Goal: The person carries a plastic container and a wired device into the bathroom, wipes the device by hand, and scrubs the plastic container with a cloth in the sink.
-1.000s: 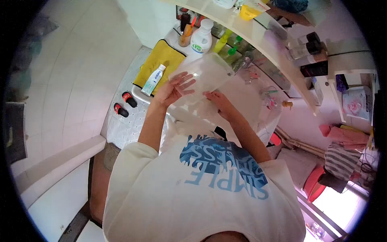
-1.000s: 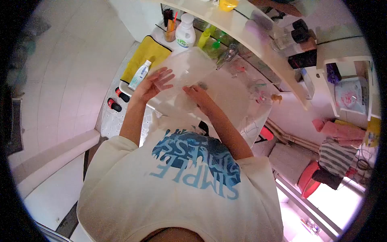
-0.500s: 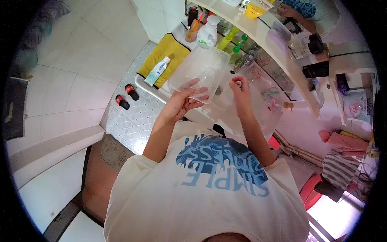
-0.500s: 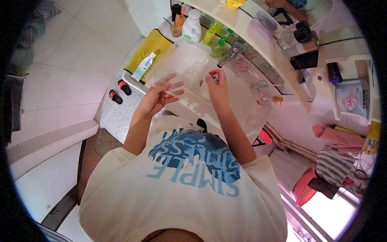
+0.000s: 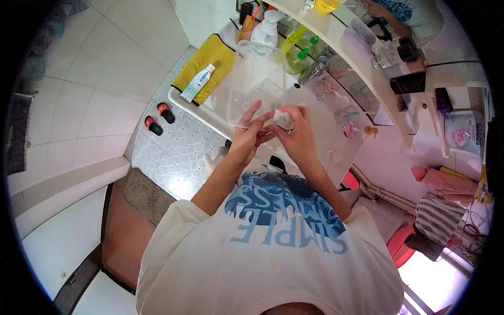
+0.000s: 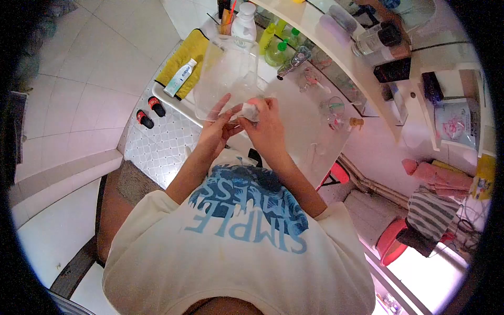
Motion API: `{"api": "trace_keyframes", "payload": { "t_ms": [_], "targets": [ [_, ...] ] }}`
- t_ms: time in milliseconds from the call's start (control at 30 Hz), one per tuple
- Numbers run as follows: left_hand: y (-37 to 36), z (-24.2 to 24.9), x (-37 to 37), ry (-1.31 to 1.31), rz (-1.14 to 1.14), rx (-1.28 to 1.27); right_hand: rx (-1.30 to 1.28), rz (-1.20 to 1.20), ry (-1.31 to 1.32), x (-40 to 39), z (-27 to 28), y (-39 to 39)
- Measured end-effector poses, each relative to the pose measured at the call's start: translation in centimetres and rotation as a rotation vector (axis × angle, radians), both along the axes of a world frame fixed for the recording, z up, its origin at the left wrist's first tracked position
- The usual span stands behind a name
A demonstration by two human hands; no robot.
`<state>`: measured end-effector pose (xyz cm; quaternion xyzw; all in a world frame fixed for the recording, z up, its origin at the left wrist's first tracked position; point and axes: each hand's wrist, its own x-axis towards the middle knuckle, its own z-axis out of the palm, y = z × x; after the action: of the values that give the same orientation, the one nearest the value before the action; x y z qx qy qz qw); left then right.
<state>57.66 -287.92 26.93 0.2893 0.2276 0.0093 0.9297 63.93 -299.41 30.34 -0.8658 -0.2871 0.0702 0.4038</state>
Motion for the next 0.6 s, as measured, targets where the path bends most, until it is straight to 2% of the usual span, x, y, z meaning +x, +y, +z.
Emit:
{"api": "trace_keyframes", "payload": {
  "t_ms": [67,133,167,233,367,433,600],
  "targets": [
    [-0.1,-0.1,-0.1,-0.005,0.022,-0.001,-0.052,-0.078,-0.042,0.1,-0.5,-0.1],
    [-0.2,-0.3,-0.3,-0.006,0.041,-0.005,0.006,-0.129,0.32,0.6,-1.5,-0.3],
    [-0.2,-0.6,-0.4,-0.025,0.015,-0.001,0.005,-0.129,0.32,0.8,-1.8,-0.5],
    [-0.2,-0.7,-0.5,-0.043,-0.014,0.003,0.177,-0.126,0.35,0.9,-2.1,-0.5],
    [-0.3,-0.1,-0.5,-0.051,0.005,-0.033,0.256,-0.043,0.326,1.8,-3.0,-1.2],
    [-0.3,0.3,-0.4,-0.052,-0.002,-0.02,0.141,-0.052,0.044,2.4,-2.7,-1.6],
    [-0.2,1.3,-0.6,-0.06,-0.065,0.006,0.284,-0.173,0.187,3.2,-0.9,-1.7]
  ]
}}
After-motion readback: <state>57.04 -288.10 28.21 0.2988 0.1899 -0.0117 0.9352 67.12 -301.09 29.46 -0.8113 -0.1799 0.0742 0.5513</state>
